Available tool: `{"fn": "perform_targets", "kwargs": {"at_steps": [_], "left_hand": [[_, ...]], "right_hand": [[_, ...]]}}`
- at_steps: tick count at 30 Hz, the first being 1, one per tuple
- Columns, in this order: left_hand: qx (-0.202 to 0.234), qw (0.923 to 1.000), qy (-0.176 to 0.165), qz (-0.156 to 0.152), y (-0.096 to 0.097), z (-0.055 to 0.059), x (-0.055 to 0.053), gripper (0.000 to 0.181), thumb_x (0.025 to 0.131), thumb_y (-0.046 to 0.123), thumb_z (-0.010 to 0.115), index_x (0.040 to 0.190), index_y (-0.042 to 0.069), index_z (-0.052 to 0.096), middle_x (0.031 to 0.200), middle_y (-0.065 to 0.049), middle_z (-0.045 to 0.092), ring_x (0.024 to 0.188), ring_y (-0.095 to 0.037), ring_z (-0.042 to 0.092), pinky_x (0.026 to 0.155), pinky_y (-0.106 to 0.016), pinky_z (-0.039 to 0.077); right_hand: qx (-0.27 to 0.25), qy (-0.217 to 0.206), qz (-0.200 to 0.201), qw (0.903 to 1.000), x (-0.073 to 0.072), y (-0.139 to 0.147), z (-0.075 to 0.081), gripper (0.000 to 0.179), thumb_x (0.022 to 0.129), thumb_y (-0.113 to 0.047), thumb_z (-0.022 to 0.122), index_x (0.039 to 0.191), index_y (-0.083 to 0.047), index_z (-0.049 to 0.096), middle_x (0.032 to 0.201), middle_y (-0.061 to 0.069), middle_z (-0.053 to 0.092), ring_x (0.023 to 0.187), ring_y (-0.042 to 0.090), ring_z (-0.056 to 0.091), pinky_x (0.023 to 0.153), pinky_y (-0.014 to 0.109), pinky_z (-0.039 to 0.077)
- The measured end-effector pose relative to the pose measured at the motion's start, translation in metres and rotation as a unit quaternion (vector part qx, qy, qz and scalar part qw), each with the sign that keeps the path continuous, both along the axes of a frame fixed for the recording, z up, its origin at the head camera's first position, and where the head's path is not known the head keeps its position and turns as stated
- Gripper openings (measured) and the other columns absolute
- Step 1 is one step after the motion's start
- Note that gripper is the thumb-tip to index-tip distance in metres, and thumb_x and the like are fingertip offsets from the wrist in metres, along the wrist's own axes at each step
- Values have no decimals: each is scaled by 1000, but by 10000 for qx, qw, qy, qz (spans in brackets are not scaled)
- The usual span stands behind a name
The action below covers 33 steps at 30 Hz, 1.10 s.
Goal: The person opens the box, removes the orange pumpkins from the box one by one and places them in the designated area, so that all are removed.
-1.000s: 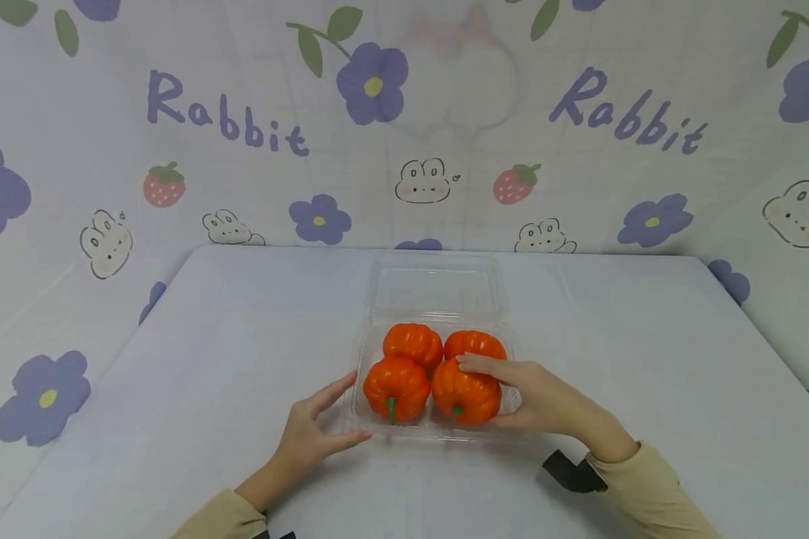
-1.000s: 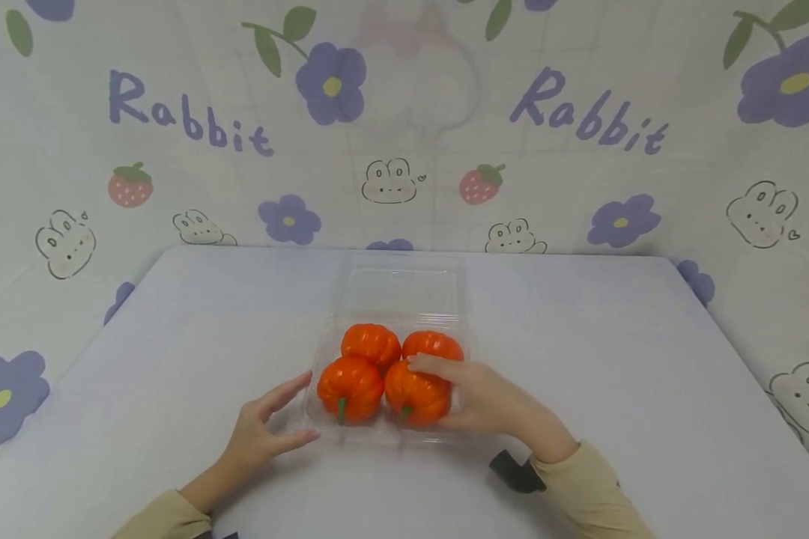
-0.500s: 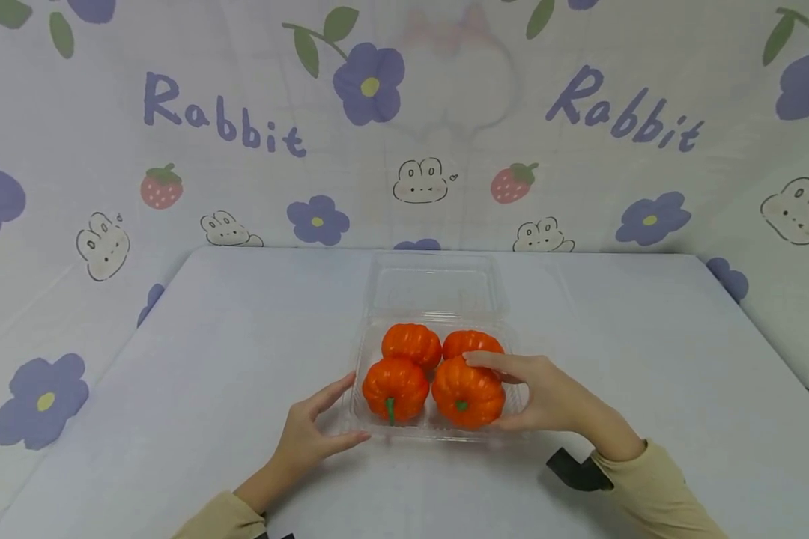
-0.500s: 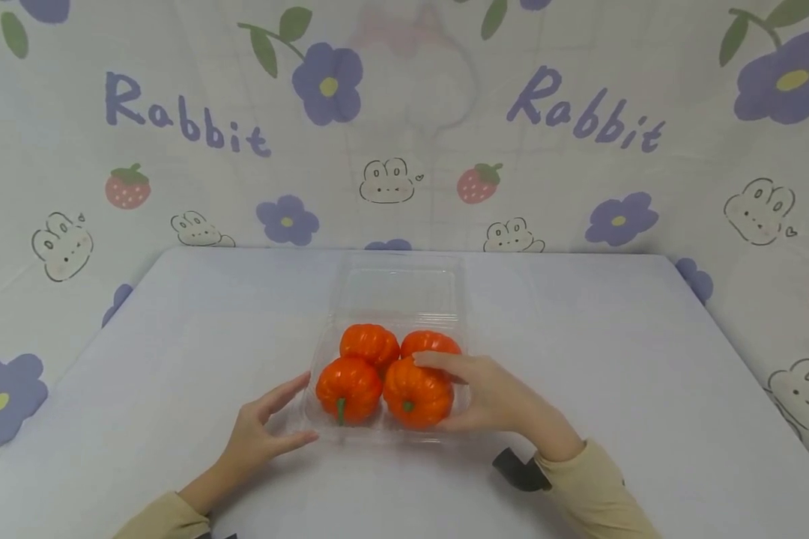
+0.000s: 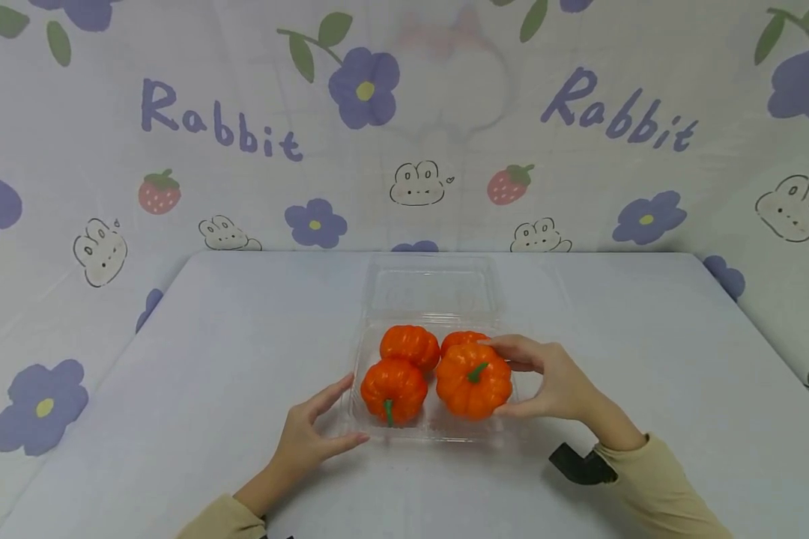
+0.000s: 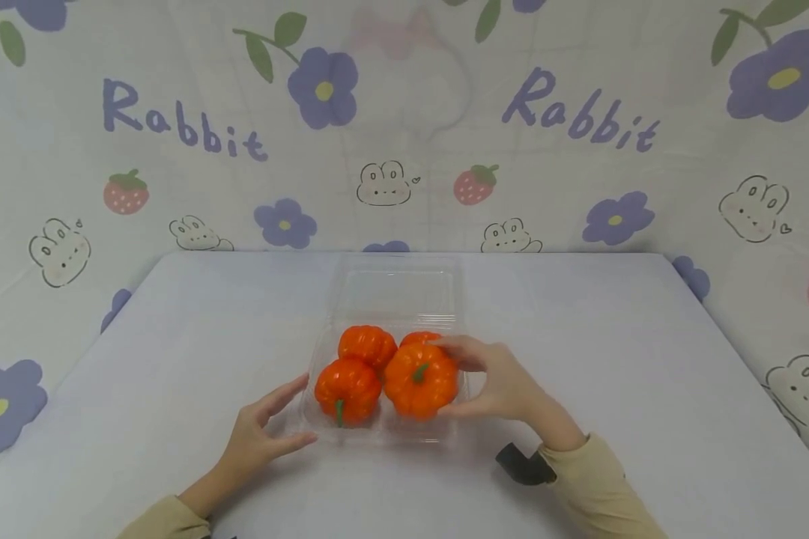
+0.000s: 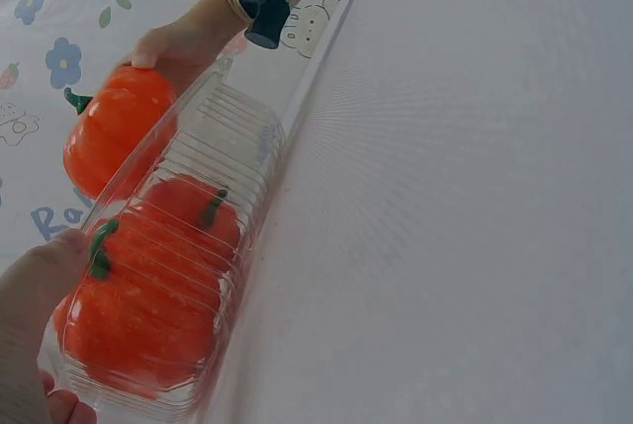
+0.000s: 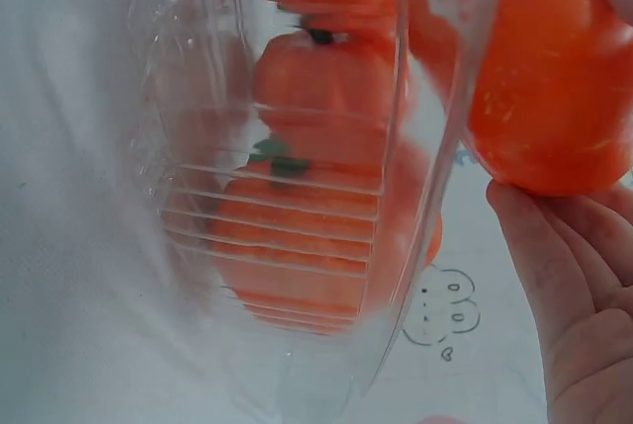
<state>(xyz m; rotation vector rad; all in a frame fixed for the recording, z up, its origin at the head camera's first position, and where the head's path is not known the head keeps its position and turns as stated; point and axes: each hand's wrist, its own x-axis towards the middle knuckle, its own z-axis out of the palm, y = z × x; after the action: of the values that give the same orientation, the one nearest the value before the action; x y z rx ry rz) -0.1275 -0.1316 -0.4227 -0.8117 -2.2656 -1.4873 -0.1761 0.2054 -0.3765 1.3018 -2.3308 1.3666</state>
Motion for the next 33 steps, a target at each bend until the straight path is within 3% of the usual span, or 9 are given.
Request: {"fn": "perform_targets", "kwargs": {"at_steps": [10, 20, 24, 29, 33], "left_hand": [[38, 10000, -61, 33, 0, 1, 1, 67, 56, -5, 81, 115, -15, 50, 116, -26, 53, 107, -37, 50, 90, -43, 38], [60, 10000, -58, -10, 1, 2, 2, 67, 56, -6, 81, 115, -15, 51, 115, -26, 53, 106, -38, 50, 90, -40, 39], [86, 9999, -85, -1, 2, 2, 2, 66, 56, -6, 81, 115, -15, 51, 115, -26, 53, 106, -38, 50, 91, -38, 39], [80, 9999, -71, 53, 2, 3, 3, 66, 56, -6, 81, 114, -15, 52, 114, -26, 53, 106, -37, 51, 91, -37, 39], [94, 9999, -39, 33, 2, 3, 3, 66, 55, -6, 81, 113, -15, 52, 113, -27, 54, 105, -37, 51, 90, -36, 40]], "right_hand": [[-632, -554, 43, 9965, -4, 6, -2, 64, 59, 9, 78, 116, 8, 48, 111, 8, 59, 99, 16, 58, 78, 28, 49], [-1320, -1305, 154, 9825, -9, 15, -2, 54, 66, 17, 68, 113, 18, 41, 109, -2, 59, 97, 13, 58, 80, 25, 47], [-1473, -1488, -134, 9777, -11, 19, -2, 51, 68, 17, 66, 113, 18, 41, 108, -4, 60, 95, 11, 58, 80, 24, 47], [-1474, -1646, -447, 9743, -12, 24, -4, 57, 74, 13, 63, 125, 14, 38, 117, -7, 55, 102, 10, 54, 83, 23, 45], [-1406, -1722, -890, 9709, -15, 30, -6, 56, 75, 12, 64, 124, 15, 38, 114, -10, 55, 99, 7, 55, 82, 21, 45]]}}
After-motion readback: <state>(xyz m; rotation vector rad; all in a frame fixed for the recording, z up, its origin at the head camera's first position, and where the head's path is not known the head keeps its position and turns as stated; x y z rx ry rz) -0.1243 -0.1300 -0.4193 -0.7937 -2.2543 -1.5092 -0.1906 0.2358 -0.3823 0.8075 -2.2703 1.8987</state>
